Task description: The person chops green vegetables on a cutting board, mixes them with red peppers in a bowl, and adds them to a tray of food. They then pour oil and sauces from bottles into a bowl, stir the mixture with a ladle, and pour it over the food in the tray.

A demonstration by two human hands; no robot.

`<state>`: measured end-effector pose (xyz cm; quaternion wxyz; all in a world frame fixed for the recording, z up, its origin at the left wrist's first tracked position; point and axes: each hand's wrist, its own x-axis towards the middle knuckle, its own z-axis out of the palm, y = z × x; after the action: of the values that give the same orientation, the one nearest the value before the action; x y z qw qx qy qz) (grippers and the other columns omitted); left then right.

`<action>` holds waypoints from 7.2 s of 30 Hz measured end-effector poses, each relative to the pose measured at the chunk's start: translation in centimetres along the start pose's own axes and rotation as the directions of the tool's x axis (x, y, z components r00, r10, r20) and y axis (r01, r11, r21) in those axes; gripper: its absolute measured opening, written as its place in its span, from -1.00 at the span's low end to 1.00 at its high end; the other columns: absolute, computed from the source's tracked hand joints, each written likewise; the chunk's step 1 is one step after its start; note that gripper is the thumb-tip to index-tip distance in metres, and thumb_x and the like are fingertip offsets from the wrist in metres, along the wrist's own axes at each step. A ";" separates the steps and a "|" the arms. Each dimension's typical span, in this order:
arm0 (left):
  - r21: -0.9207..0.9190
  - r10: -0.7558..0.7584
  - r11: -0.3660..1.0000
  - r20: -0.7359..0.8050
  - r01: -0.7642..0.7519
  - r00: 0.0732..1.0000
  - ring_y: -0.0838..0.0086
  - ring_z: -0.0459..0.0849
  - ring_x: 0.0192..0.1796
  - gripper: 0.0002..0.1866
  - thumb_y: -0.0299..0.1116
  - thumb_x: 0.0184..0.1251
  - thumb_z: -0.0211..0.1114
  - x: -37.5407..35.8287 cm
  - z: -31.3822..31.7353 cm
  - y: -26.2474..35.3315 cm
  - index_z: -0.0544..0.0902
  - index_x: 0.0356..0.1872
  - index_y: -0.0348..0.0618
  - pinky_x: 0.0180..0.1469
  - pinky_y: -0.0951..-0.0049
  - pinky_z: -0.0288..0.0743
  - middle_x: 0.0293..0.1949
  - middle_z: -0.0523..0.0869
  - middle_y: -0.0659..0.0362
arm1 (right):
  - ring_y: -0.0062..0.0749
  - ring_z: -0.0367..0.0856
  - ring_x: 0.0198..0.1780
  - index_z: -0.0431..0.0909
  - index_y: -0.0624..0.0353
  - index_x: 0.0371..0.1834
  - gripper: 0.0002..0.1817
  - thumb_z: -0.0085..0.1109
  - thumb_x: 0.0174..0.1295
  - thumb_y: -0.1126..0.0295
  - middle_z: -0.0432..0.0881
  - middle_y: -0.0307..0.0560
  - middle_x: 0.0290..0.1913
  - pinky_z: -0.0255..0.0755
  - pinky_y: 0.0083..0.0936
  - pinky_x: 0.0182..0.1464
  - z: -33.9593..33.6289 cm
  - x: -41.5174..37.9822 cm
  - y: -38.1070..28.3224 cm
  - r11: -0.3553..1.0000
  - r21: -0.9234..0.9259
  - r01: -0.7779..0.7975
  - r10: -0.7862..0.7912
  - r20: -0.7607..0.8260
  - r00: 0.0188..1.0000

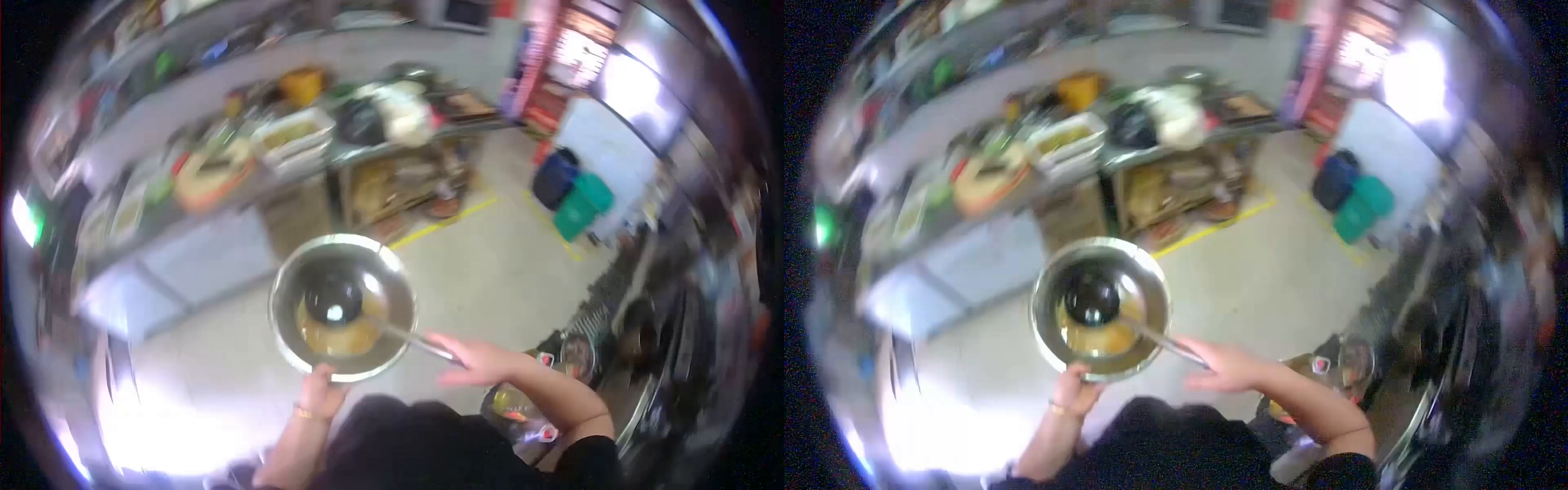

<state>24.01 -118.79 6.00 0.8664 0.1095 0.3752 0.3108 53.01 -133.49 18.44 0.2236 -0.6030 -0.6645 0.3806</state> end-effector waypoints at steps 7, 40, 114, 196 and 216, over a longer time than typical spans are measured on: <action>-0.077 0.334 0.936 -0.112 -0.343 0.936 0.00 0.54 0.23 -0.51 -0.57 0.30 -0.08 0.5 -2.5 7.8 0.28 0.28 -0.45 0.28 -0.07 0.50 0.24 0.48 -0.17 | -0.42 0.64 -0.26 0.03 -0.03 0.58 -0.17 0.13 0.22 0.51 0.53 0.03 0.01 0.56 -0.42 -0.23 1.6 19.8 -1.5 0.934 0.291 -0.209 0.096 0.357 0.929; -0.321 0.499 0.658 -0.492 -0.682 0.713 0.14 0.61 0.15 -0.51 -0.58 0.16 0.03 15.4 -20.9 60.3 0.48 0.18 -0.23 0.18 -0.02 0.54 0.13 0.62 0.05 | -0.59 0.46 -0.45 0.16 0.05 0.41 -0.38 0.14 0.28 0.54 0.55 -0.13 -0.26 0.36 -0.59 -0.41 14.2 85.4 -22.2 0.896 0.443 -0.021 -0.228 0.500 0.836; -0.469 0.206 0.868 0.038 -0.165 0.978 -0.04 0.57 0.25 -0.44 -0.52 0.21 -0.05 24.5 -27.8 97.9 0.33 0.30 -0.40 0.30 -0.07 0.52 0.24 0.53 -0.17 | -0.31 0.53 0.22 0.34 0.15 0.41 -0.24 0.34 0.05 0.58 0.58 -0.09 0.19 0.41 -0.30 0.26 3.7 120.2 -31.0 0.991 0.036 0.127 -0.130 0.103 0.986; -0.455 0.244 0.871 0.071 -0.187 0.967 -0.02 0.51 0.31 -0.45 -0.52 0.25 -0.05 25.4 -22.4 96.4 0.33 0.32 -0.36 0.31 -0.09 0.48 0.25 0.54 -0.13 | -0.32 0.59 0.10 0.39 0.28 0.28 -0.38 0.34 0.11 0.47 0.62 -0.02 0.09 0.46 -0.29 0.22 -9.7 119.7 -42.5 0.704 0.350 0.617 -0.224 -0.716 0.662; -0.534 0.448 0.743 -0.049 -0.403 0.893 0.12 0.64 0.16 -0.42 -0.58 0.05 0.28 18.4 -31.9 95.7 0.51 0.22 -0.32 0.21 0.17 0.58 0.19 0.63 -0.03 | 0.19 0.28 0.39 0.04 0.30 0.47 0.06 0.53 -0.07 0.30 0.29 0.33 0.36 0.18 -0.03 0.42 5.6 139.8 -56.4 0.739 -0.409 0.536 -0.559 -0.816 0.149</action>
<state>-32.93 -33.85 13.57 0.7829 -0.0389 0.2034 0.5866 -10.96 2.02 36.15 0.6614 -0.4263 -0.6039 -0.1271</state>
